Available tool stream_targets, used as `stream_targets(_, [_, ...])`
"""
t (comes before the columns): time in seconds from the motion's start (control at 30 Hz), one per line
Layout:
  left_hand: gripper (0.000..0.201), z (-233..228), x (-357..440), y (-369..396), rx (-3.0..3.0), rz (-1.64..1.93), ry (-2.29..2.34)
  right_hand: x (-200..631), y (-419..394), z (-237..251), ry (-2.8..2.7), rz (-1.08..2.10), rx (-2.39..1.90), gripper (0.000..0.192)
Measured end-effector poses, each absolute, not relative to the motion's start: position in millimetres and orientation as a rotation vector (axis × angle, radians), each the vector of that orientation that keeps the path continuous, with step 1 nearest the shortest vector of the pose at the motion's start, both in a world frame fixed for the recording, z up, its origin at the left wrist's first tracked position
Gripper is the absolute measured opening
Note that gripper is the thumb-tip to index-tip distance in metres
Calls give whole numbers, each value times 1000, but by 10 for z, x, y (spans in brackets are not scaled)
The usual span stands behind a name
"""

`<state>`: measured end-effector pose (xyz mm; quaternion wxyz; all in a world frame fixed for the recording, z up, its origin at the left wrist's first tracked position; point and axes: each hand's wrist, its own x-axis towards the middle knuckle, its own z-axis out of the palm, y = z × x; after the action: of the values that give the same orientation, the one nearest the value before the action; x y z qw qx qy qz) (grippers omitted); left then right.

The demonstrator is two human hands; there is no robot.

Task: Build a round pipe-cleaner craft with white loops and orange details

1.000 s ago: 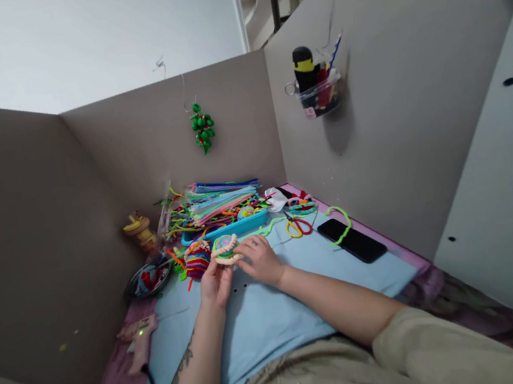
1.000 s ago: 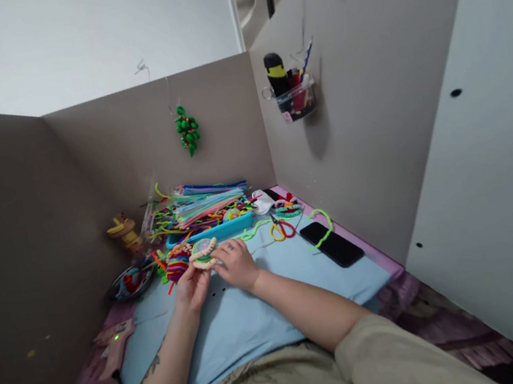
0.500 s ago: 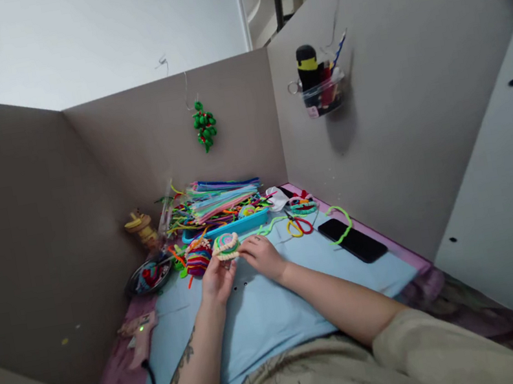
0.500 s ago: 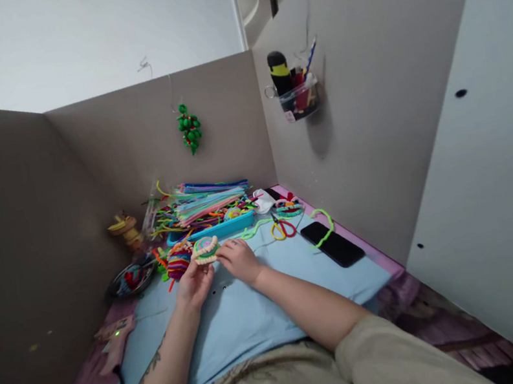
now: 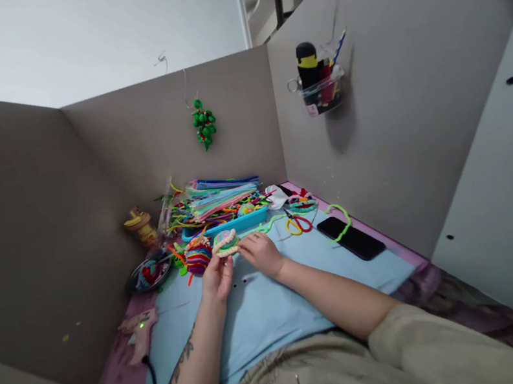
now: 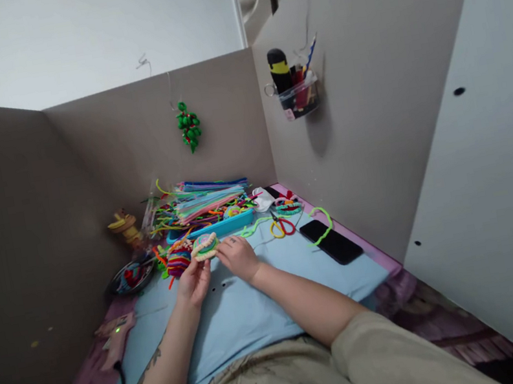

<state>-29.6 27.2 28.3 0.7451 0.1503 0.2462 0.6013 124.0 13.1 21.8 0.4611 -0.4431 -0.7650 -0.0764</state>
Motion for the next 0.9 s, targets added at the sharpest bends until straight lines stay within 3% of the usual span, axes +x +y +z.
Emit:
stream_targets(0.37, [27, 266, -238, 232, 361, 1234, 508, 1219, 223, 182, -1475, 309, -1061, 11])
stream_targets(0.9, [24, 261, -230, 250, 235, 1377, 470, 1068, 258, 37, -1430, 487, -998, 8])
